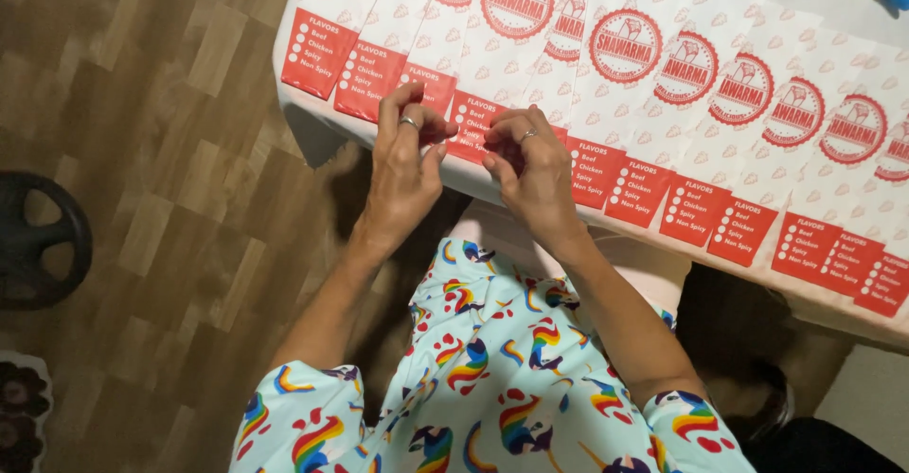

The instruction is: Applying glue to paper food wraps and pressing them to assemble the packaging.

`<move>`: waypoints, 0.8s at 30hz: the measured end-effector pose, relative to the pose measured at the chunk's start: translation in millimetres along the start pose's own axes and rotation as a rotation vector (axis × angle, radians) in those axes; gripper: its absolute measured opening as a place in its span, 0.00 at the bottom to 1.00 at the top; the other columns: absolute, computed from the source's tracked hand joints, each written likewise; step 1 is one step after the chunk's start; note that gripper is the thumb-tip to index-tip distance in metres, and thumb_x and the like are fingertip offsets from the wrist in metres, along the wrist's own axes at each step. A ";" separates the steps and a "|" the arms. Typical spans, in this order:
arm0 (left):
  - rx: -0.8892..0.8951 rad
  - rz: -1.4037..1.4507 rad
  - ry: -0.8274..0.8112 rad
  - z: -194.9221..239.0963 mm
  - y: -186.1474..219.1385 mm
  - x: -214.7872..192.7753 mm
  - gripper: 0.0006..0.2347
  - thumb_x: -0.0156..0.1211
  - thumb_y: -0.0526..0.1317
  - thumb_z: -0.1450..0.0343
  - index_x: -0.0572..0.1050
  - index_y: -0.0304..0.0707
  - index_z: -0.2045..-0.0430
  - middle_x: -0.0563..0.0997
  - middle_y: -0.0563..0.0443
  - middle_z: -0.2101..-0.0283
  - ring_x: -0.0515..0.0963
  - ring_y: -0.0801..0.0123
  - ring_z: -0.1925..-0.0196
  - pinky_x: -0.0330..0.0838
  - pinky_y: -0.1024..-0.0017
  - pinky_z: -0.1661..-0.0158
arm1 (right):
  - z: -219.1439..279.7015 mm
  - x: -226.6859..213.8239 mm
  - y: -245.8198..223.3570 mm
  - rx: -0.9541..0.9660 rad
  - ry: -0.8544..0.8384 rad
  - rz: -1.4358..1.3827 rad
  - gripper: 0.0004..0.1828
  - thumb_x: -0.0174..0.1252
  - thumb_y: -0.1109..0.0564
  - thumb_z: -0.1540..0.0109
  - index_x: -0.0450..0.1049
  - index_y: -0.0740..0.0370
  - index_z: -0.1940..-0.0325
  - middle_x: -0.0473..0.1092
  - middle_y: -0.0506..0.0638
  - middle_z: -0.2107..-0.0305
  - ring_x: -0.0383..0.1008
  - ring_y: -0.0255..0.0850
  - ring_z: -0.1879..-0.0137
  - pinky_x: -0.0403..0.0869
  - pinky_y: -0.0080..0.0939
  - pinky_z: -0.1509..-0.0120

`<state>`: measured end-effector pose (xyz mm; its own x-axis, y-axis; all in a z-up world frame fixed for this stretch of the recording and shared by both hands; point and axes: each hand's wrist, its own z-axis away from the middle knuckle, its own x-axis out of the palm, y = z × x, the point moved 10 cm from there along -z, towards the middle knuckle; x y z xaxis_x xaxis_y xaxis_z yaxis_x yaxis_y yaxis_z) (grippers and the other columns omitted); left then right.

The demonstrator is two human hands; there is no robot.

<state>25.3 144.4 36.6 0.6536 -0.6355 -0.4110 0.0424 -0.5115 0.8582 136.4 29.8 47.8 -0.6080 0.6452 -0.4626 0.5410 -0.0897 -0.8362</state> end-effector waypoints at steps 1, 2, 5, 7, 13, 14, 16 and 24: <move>0.008 0.014 0.023 0.6 5.1 -0.4 0.09 0.56 0.19 0.30 0.70 0.24 0.60 0.60 0.27 0.39 0.84 0.42 0.52 0.82 0.60 0.48 | 0.0 0.8 1.1 0.001 -0.007 0.001 0.12 0.69 0.72 0.44 0.74 0.67 0.61 0.71 0.56 0.61 0.77 0.50 0.66 0.76 0.41 0.67; 0.015 0.029 0.045 2.1 9.9 -0.5 0.09 0.51 0.19 0.28 0.69 0.23 0.57 0.58 0.26 0.38 0.85 0.46 0.53 0.81 0.58 0.47 | 1.0 1.8 2.6 0.004 -0.014 0.001 0.13 0.70 0.72 0.44 0.74 0.67 0.61 0.71 0.56 0.60 0.77 0.50 0.65 0.77 0.42 0.67; 0.071 -0.015 0.132 11.6 5.5 8.5 0.13 0.61 0.32 0.24 0.66 0.24 0.50 0.55 0.28 0.35 0.85 0.50 0.53 0.81 0.61 0.45 | 1.6 2.3 1.2 -0.014 -0.033 0.038 0.13 0.69 0.72 0.43 0.74 0.66 0.59 0.71 0.56 0.59 0.76 0.48 0.64 0.77 0.41 0.68; 0.076 -0.037 0.144 11.3 5.2 10.2 0.17 0.67 0.32 0.27 0.66 0.24 0.50 0.56 0.29 0.36 0.85 0.52 0.54 0.81 0.62 0.46 | -0.6 -2.4 -11.4 -0.021 -0.032 0.046 0.13 0.69 0.71 0.42 0.74 0.66 0.58 0.71 0.56 0.58 0.76 0.48 0.64 0.77 0.41 0.68; 0.049 0.056 0.163 9.4 -9.8 4.6 0.12 0.58 0.25 0.25 0.66 0.23 0.50 0.57 0.32 0.37 0.87 0.52 0.55 0.82 0.62 0.47 | -6.3 -5.4 -26.4 -0.036 -0.002 0.031 0.11 0.69 0.71 0.43 0.75 0.66 0.60 0.71 0.55 0.60 0.76 0.47 0.66 0.76 0.38 0.69; 0.047 0.066 0.169 11.7 -10.2 7.2 0.11 0.55 0.25 0.24 0.66 0.23 0.49 0.56 0.32 0.36 0.87 0.52 0.55 0.82 0.62 0.47 | -6.0 -5.6 -26.6 -0.048 0.004 0.048 0.11 0.69 0.71 0.42 0.74 0.67 0.61 0.70 0.56 0.61 0.75 0.48 0.67 0.76 0.38 0.70; 0.058 0.038 0.167 14.4 -5.1 8.1 0.10 0.55 0.25 0.24 0.67 0.23 0.50 0.57 0.31 0.37 0.87 0.52 0.54 0.82 0.62 0.47 | -0.1 4.9 -9.5 -0.060 0.025 0.063 0.12 0.71 0.66 0.41 0.72 0.66 0.62 0.68 0.54 0.61 0.74 0.47 0.68 0.75 0.38 0.70; 0.199 -0.094 0.231 20.5 6.5 5.4 0.06 0.53 0.26 0.24 0.71 0.23 0.54 0.61 0.32 0.39 0.83 0.46 0.47 0.75 0.56 0.39 | 3.8 2.1 1.4 -0.048 -0.078 0.082 0.13 0.69 0.71 0.43 0.73 0.65 0.59 0.69 0.54 0.59 0.75 0.51 0.67 0.75 0.43 0.70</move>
<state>13.6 125.8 33.7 0.8092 -0.4432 -0.3858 -0.0224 -0.6794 0.7335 133.6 28.1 44.6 -0.6033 0.5758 -0.5518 0.6167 -0.1020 -0.7806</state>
